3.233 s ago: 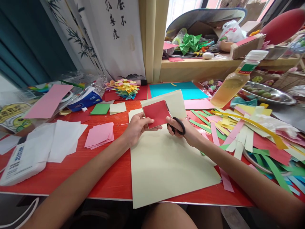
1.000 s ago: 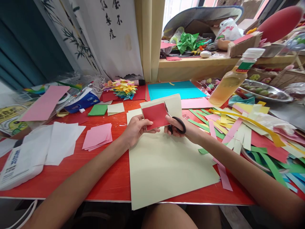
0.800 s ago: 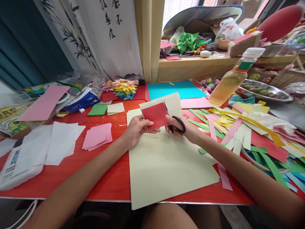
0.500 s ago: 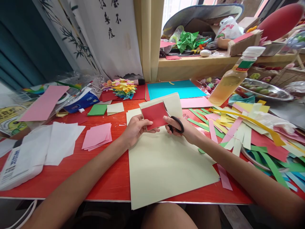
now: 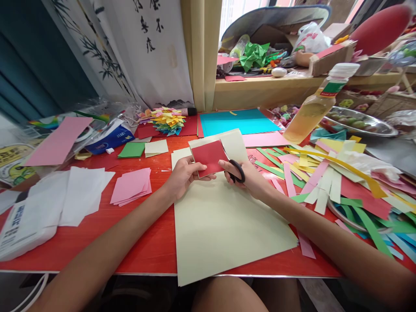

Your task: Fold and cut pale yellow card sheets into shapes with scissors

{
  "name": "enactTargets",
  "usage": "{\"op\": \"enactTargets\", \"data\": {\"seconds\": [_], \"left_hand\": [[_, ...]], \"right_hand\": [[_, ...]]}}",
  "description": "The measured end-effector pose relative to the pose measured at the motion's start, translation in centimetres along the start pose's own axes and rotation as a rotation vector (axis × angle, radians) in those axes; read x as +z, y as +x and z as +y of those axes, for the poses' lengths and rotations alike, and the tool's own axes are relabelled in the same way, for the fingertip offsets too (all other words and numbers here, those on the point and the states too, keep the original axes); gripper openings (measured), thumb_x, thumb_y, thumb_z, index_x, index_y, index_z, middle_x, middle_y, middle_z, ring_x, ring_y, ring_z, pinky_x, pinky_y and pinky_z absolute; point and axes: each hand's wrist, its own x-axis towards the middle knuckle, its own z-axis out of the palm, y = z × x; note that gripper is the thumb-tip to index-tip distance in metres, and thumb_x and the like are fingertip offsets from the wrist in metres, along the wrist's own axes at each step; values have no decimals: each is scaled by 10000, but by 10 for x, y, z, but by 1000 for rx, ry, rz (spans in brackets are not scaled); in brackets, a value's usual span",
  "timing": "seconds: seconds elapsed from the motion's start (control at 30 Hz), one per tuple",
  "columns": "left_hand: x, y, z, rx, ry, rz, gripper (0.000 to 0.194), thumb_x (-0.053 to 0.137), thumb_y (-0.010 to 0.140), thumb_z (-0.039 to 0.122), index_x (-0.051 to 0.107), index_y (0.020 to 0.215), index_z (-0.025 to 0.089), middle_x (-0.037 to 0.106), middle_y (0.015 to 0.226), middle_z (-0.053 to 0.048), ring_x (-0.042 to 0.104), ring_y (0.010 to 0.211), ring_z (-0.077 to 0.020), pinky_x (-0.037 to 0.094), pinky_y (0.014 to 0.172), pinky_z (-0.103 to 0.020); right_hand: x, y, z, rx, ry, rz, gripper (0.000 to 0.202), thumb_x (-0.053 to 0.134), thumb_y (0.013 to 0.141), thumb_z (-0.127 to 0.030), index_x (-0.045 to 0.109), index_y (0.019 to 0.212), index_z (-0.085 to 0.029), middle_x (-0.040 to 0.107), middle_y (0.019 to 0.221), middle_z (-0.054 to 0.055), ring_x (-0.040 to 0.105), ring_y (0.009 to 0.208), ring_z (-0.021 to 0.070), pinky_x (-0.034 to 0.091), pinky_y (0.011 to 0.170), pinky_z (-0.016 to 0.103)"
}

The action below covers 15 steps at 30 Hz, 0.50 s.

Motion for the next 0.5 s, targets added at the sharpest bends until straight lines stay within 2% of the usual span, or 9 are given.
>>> {"op": "enactTargets", "data": {"seconds": [0.27, 0.5], "left_hand": [[2, -3, 2, 0, 27, -33, 247, 632, 671, 159, 603, 915, 138, 682, 828, -33, 658, 602, -159, 546, 669, -326], [2, -1, 1, 17, 12, -39, 213, 633, 678, 147, 611, 889, 129, 672, 801, -21, 660, 601, -165, 556, 671, -339]], "right_hand": [[-3, -2, -8, 33, 72, -36, 556, 466, 719, -677, 522, 565, -146, 501, 562, 17, 321, 433, 53, 201, 417, 236], [-2, 1, 2, -45, -50, 12, 551, 446, 753, -658, 486, 531, -156, 394, 498, -19, 291, 426, 58, 180, 439, 249]]}}
